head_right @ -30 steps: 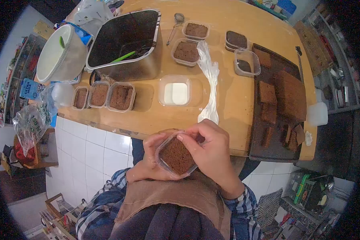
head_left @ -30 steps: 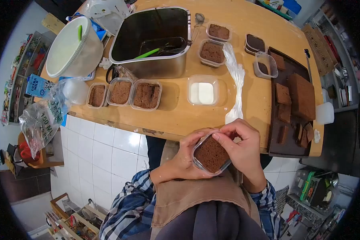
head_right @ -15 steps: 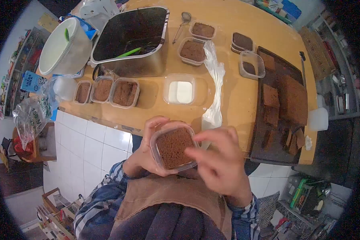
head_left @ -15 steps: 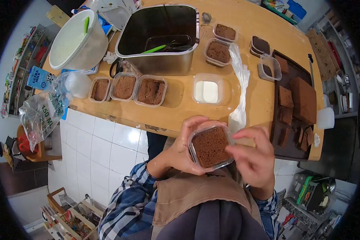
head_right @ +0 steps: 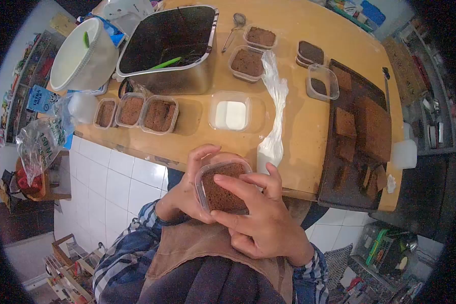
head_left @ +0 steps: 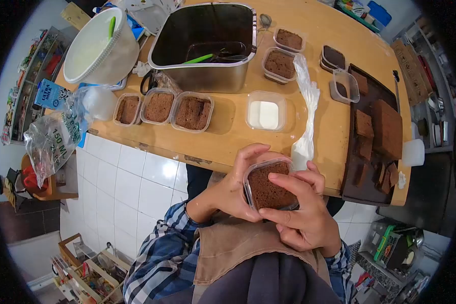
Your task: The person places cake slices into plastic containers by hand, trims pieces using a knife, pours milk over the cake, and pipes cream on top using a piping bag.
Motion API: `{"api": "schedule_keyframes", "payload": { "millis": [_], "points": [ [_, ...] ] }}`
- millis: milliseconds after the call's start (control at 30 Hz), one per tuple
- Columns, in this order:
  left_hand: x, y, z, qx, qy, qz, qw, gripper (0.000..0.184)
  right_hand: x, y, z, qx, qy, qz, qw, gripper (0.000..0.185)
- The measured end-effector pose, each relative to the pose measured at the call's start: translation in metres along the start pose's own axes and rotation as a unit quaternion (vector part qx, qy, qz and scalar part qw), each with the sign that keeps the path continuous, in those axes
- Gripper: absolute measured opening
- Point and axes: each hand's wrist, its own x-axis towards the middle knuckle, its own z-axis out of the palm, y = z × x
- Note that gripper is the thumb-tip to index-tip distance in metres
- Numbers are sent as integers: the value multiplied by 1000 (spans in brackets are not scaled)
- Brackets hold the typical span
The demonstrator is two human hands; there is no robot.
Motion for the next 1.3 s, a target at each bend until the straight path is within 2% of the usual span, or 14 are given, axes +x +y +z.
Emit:
{"api": "schedule_keyframes", "payload": {
  "millis": [167, 300, 367, 533, 833, 1033, 1133, 1300],
  "points": [
    [1, -1, 2, 24, -6, 19, 1000, 114, 1, 6, 5, 36, -1, -2, 999, 34],
    [0, -4, 1, -32, -4, 9, 999, 113, 1, 7, 3, 45, -13, -2, 999, 34],
    [0, 0, 1, -82, -2, -7, 997, 109, 0, 3, -2, 48, 2, 1, 999, 37],
    [2, 5, 3, -25, 13, 9, 1000, 109, -6, 8, -8, 30, 76, 23, 996, 42],
    [0, 6, 4, -36, 8, -10, 999, 108, -6, 9, 2, -4, 63, -4, 998, 33],
    [-2, 0, 1, -54, 14, -15, 998, 103, -4, 12, 5, 22, 64, -6, 998, 30],
    [-2, 2, -4, -61, 16, -22, 998, 99, -4, 7, 3, 36, 118, 29, 992, 31],
    [1, 4, -5, -140, 38, -38, 989, 97, -5, 9, 5, -25, 165, -6, 986, 30]
  ]
}}
